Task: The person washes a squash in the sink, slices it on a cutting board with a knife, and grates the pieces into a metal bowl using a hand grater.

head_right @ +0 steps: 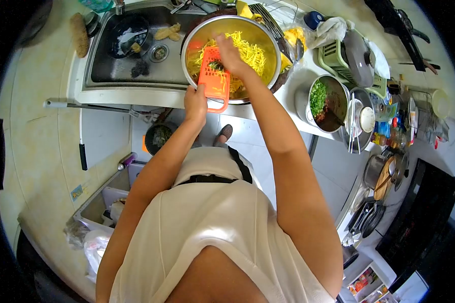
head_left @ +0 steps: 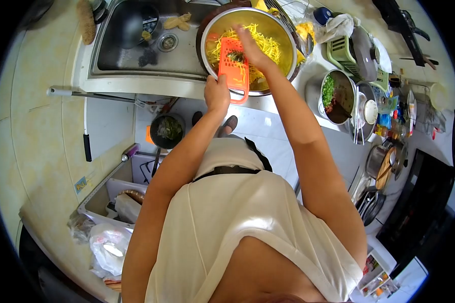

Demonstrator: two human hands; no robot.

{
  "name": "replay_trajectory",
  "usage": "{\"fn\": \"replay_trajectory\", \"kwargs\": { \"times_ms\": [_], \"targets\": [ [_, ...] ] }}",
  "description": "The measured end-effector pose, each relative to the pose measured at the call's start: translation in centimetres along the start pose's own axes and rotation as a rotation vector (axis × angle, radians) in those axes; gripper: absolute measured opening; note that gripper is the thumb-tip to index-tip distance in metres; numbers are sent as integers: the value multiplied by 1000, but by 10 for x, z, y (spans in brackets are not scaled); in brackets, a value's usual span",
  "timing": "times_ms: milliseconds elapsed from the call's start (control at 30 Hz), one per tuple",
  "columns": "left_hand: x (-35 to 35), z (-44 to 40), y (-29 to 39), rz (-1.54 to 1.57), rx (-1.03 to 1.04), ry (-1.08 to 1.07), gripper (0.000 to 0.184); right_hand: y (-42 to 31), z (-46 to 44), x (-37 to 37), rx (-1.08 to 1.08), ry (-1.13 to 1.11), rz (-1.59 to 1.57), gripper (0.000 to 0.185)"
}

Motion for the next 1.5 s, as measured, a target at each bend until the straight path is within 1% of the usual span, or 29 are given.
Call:
{"fn": "replay_trajectory", "kwargs": {
  "times_ms": [33,133,200,267,300,433,533,600,700,800,833,867,933,1000,1100,1133,1200,1233,1333,1400,1467,1500],
  "targets": [
    [0,1,-2,-3,-19,-13,46,-1,3,-17,-24,54,-183,71],
    [0,3,1,11,-6,-21,46,16,10,-51,-1,153,93,71],
    [1,2,0,15,-9,-19,46,31,22,-42,51,57,408,55],
    [2,-1,-3,15,-8,-13,46,12,46,-23,68,-25,779,49],
    [2,-1,-3,12,-6,-9,46,11,48,-18,19,2,753,39],
    [2,-2,-5,-3,11,-10,46,15,53,-5,-35,-17,749,38],
    [-2,-5,-4,25,51,70,35,10,54,-7,-39,-64,717,39],
    [-2,-5,-4,27,65,80,36,6,55,-8,-58,-127,642,37],
    [-2,-3,-3,27,64,79,38,-9,55,-5,-170,-192,592,33],
    [-4,3,4,7,15,20,43,-15,61,-22,58,-105,467,32],
    [-6,8,9,-3,-13,-6,45,-13,60,-33,47,17,429,31],
    [-10,10,15,-21,13,4,45,-11,61,-45,36,137,389,31],
    [-16,15,22,-56,61,27,45,-30,65,-69,-81,345,366,27],
    [-10,10,14,-44,61,21,43,-17,61,-67,49,345,-16,26],
    [-3,9,4,36,-6,11,43,-75,69,0,23,37,-161,25],
    [0,7,4,82,32,15,42,-94,77,31,-12,-94,-81,25],
    [-4,8,0,-86,283,125,38,-124,96,93,-105,-331,80,24],
    [-15,15,6,-217,349,178,35,-135,106,125,-215,-428,149,27],
    [-22,39,42,-594,583,293,28,-165,125,164,-333,-453,576,33],
    [-20,45,51,-578,571,298,29,-177,121,151,-548,-241,427,32],
    [-28,36,41,-292,401,201,36,-184,114,124,-529,-194,291,32],
    [-27,31,37,-152,327,127,39,-179,109,105,-485,-166,295,32]
  ]
}}
Point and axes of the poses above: each hand's wrist, its own z-axis away from the middle knuckle, its own x-axis out of the palm, y = z × x, the point moved 10 cm from there along -z, towards the middle knuckle, and after that the axes turned 6 degrees about -z, right-handed, at the moved point
